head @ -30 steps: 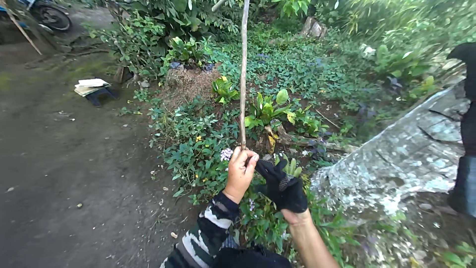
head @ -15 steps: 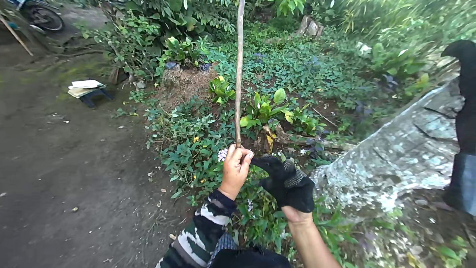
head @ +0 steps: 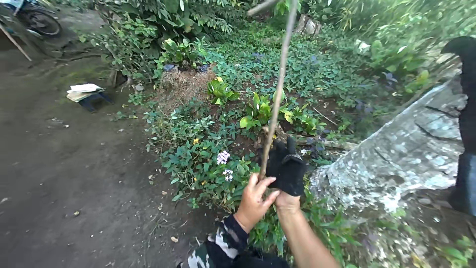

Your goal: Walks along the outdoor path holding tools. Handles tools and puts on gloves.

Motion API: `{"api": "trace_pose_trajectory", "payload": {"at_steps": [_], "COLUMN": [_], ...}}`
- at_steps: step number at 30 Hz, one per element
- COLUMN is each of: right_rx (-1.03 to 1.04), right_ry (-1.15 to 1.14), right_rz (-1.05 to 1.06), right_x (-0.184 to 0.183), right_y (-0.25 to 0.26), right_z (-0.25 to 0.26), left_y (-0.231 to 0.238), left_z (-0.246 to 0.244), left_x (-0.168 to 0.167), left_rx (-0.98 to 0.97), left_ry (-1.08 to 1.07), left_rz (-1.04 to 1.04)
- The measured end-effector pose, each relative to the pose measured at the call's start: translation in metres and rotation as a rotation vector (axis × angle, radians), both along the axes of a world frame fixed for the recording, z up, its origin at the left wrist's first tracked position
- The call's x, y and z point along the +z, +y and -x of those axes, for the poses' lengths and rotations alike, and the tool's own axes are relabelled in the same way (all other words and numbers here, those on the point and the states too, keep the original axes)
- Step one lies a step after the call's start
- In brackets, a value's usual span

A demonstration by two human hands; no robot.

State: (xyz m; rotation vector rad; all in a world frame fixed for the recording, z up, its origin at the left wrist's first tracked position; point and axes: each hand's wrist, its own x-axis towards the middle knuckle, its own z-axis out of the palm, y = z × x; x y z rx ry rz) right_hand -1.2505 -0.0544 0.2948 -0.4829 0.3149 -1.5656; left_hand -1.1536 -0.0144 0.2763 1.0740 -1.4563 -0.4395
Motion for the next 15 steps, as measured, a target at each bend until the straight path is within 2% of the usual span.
{"api": "trace_pose_trajectory", "payload": {"at_steps": [3, 7, 11, 15], "right_rx": [-0.095, -0.078, -0.140, -0.082], "right_ry": [0.052, 0.054, -0.055, -0.175], "right_rz": [0.001, 0.052, -0.069, -0.078], "right_x": [-0.015, -0.008, -0.006, 0.005], "right_y": [0.003, 0.007, -0.002, 0.001], "right_z": [-0.004, -0.016, -0.008, -0.005], "left_y": [-0.005, -0.018, -0.013, -0.007], "left_z": [0.008, 0.009, 0.014, 0.020], "left_x": [-0.001, 0.005, 0.011, 0.018], "left_rx": [0.047, 0.120, 0.001, -0.145], "left_ry": [-0.071, -0.040, 0.144, 0.257], "left_rz": [0.015, 0.018, 0.014, 0.040]}}
